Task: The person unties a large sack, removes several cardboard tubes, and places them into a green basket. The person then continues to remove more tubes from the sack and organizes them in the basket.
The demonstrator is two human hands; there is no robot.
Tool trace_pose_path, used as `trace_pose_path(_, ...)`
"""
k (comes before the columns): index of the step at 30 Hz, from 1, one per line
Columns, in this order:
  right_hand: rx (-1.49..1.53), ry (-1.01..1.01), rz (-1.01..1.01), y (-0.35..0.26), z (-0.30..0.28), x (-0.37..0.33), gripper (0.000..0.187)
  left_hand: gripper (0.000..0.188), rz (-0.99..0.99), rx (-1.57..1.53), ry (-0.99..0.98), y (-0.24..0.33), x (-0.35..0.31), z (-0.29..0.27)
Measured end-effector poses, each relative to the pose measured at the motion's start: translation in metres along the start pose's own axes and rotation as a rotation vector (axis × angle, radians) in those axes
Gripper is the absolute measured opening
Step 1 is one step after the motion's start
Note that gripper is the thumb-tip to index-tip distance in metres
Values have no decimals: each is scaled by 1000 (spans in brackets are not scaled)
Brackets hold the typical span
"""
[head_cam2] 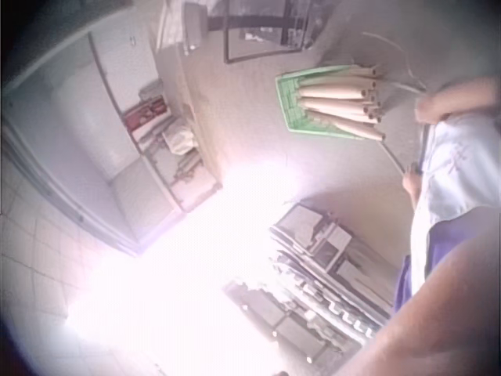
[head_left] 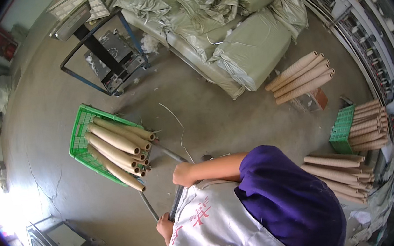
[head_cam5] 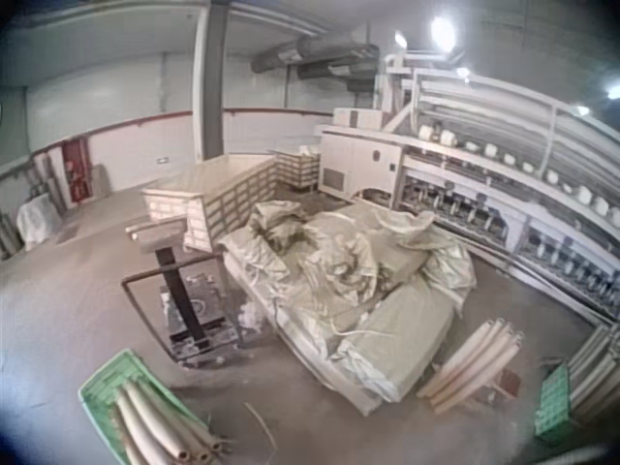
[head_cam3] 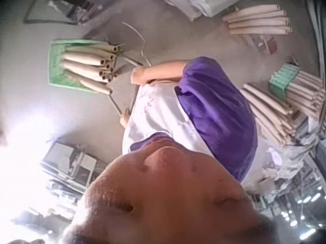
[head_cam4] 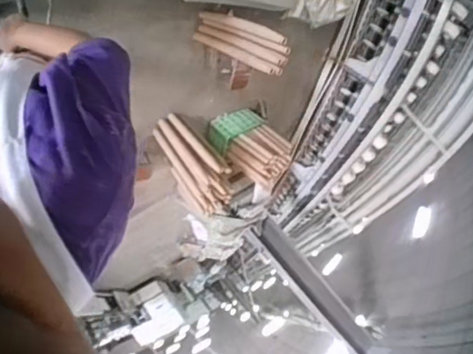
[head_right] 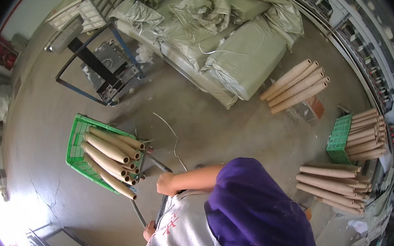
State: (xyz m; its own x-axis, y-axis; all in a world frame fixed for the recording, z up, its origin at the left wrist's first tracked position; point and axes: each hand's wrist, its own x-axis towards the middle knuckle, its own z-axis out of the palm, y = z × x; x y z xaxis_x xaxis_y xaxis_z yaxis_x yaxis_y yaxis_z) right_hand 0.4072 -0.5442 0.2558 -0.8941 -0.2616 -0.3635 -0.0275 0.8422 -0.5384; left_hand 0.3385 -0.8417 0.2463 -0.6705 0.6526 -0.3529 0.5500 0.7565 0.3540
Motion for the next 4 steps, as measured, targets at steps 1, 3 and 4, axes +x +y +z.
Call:
trace_pose_path(1, -18, 39, -12, 1, 14, 20, 15, 15, -1, 6, 5, -21, 9, 8)
trace_pose_path(3, -41, 71, -51, 2, 17, 25, 16, 24, -65, 25, -18, -19, 12, 9)
trace_pose_path(4, -46, 68, -50, 4, 22, 27, 16, 23, -15, 76, 5, -24, 15, 6)
